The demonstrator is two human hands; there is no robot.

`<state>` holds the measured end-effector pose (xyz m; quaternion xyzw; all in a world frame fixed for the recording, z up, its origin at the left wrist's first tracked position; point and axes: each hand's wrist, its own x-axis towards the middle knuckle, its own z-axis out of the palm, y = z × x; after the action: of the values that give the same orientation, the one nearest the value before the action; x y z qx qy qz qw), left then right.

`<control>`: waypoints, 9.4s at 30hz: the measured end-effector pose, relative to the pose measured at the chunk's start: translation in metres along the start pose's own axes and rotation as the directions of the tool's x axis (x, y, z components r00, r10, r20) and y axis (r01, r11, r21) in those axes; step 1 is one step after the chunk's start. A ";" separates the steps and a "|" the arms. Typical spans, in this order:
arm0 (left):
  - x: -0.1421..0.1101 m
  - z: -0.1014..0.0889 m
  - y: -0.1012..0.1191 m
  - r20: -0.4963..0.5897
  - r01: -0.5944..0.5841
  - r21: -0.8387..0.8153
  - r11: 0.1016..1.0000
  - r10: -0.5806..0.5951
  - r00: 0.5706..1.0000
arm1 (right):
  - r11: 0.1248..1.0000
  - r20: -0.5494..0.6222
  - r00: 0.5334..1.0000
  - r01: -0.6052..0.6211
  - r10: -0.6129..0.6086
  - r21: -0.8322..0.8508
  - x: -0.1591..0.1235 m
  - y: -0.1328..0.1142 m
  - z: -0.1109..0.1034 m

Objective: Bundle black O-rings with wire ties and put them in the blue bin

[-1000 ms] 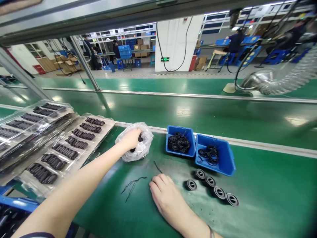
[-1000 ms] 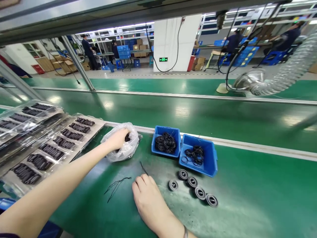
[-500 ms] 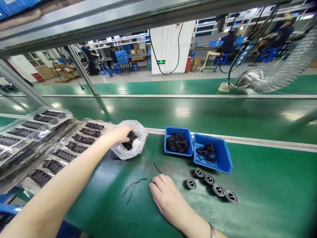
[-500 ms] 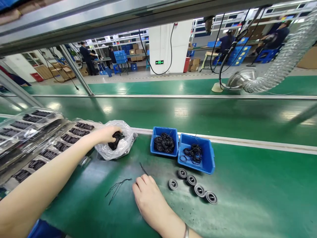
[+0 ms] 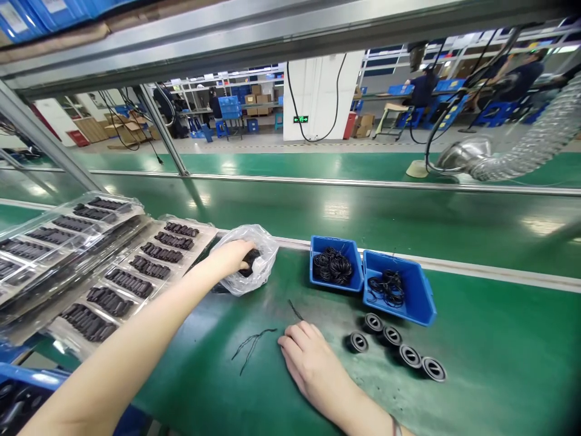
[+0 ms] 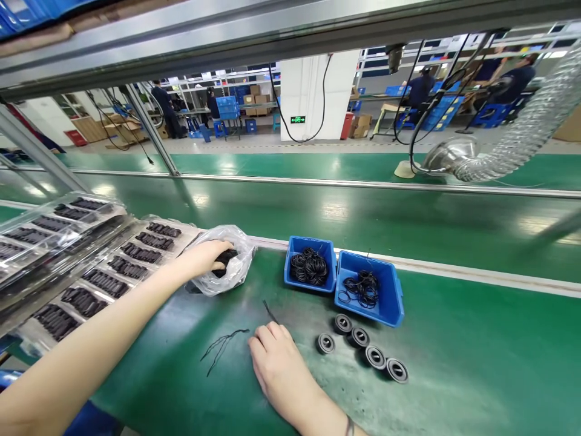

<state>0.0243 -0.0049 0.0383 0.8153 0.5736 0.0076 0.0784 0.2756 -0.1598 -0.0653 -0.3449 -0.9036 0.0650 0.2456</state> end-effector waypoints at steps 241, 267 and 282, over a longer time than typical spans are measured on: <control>-0.077 0.087 0.116 0.261 0.257 -0.949 -0.183 -0.001 0.965 | 0.598 -0.057 0.857 -0.307 0.512 0.740 0.007 0.020 -0.046; -0.080 0.077 0.114 0.218 0.228 -0.858 -0.460 0.075 0.973 | 0.398 -0.073 0.649 -0.370 0.757 0.840 0.015 0.019 -0.057; -0.081 0.084 0.117 0.206 0.227 -0.954 -0.199 0.120 0.971 | 0.285 0.071 0.734 -0.349 0.676 0.893 0.012 0.015 -0.042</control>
<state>0.1148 -0.1300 -0.0224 0.4236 0.3776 0.3534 0.7437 0.2974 -0.1430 -0.0287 -0.4530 -0.5239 0.5277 0.4918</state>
